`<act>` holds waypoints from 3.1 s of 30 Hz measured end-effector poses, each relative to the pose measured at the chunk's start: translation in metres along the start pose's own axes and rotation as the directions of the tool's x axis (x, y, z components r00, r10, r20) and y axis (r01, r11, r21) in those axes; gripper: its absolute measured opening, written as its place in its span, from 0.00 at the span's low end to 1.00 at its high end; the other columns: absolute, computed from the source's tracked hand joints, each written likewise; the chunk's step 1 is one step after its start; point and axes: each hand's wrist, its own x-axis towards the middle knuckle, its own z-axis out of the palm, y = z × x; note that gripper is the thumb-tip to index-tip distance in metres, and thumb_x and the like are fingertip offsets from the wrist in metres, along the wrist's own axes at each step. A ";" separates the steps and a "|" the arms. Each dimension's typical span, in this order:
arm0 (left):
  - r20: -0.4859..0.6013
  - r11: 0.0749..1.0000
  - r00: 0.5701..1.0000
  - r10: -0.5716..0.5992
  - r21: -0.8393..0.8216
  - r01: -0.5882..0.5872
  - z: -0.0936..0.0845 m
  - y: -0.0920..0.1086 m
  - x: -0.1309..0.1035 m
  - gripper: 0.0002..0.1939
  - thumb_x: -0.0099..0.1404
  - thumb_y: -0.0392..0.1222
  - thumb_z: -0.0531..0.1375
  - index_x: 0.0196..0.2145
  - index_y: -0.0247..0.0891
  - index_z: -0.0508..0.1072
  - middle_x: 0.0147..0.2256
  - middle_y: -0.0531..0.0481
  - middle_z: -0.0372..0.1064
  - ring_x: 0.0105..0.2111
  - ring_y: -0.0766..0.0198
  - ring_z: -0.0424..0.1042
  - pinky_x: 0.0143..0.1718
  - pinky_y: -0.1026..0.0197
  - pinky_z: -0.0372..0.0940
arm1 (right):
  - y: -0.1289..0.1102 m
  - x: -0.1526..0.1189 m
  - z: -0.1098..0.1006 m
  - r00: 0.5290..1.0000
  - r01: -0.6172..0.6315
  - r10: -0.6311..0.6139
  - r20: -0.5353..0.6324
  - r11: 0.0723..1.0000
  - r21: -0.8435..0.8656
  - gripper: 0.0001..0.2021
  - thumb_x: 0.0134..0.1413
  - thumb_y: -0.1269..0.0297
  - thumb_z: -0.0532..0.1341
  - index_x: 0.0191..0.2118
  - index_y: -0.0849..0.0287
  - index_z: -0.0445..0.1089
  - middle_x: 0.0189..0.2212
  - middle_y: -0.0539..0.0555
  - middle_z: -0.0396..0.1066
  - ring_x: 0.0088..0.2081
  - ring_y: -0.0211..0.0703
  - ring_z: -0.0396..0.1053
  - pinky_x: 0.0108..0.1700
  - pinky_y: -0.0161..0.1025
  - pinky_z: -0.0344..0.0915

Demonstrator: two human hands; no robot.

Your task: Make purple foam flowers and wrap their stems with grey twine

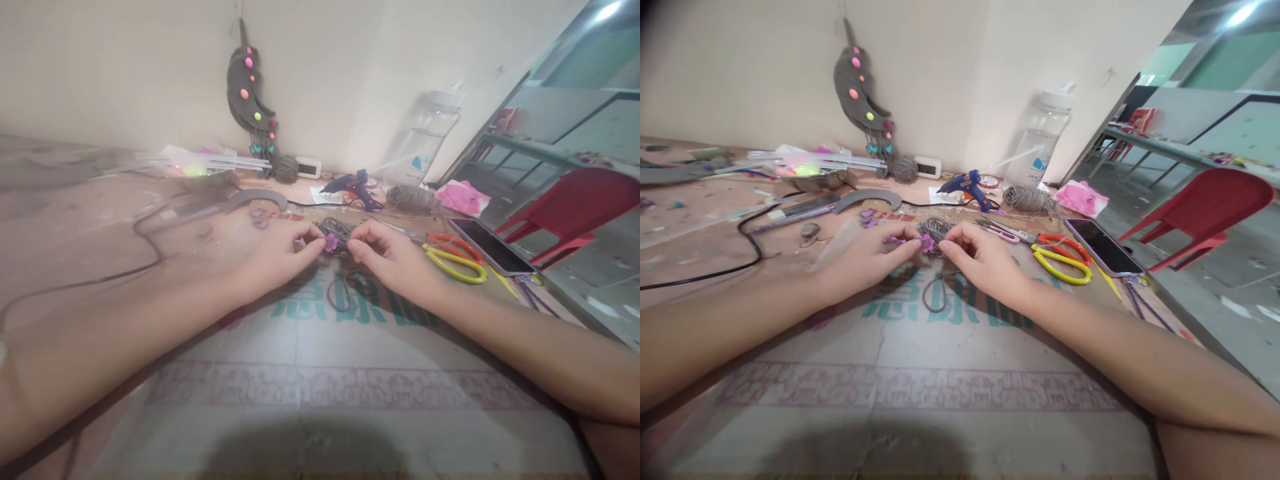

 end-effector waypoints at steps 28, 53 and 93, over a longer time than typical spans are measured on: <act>-0.005 0.999 1.000 -0.016 -0.044 0.016 0.003 -0.006 0.002 0.13 0.69 0.44 0.53 0.34 0.38 0.74 0.31 0.52 0.74 0.34 0.61 0.71 0.39 0.59 0.62 | -0.019 -0.005 -0.009 0.981 -0.023 0.070 0.180 0.967 -0.252 0.07 0.62 0.60 0.59 0.38 0.57 0.70 0.29 0.49 0.74 0.28 0.37 0.68 0.30 0.34 0.59; -0.016 1.000 1.000 -0.004 -0.030 0.003 0.003 -0.007 0.002 0.11 0.69 0.43 0.54 0.34 0.38 0.74 0.31 0.52 0.73 0.34 0.62 0.70 0.37 0.60 0.61 | -0.015 -0.009 -0.005 0.972 0.185 -0.079 0.222 0.837 -0.514 0.01 0.56 0.70 0.63 0.34 0.58 0.70 0.31 0.49 0.72 0.29 0.35 0.65 0.28 0.33 0.53; 0.003 0.983 0.992 -0.128 -0.135 0.128 0.004 -0.007 0.003 0.14 0.70 0.48 0.52 0.31 0.39 0.69 0.29 0.53 0.67 0.31 0.63 0.67 0.34 0.61 0.60 | 0.077 0.117 -0.061 0.967 -0.245 0.254 -0.022 0.901 -0.359 0.21 0.59 0.61 0.63 0.56 0.64 0.72 0.50 0.61 0.77 0.45 0.48 0.76 0.48 0.40 0.70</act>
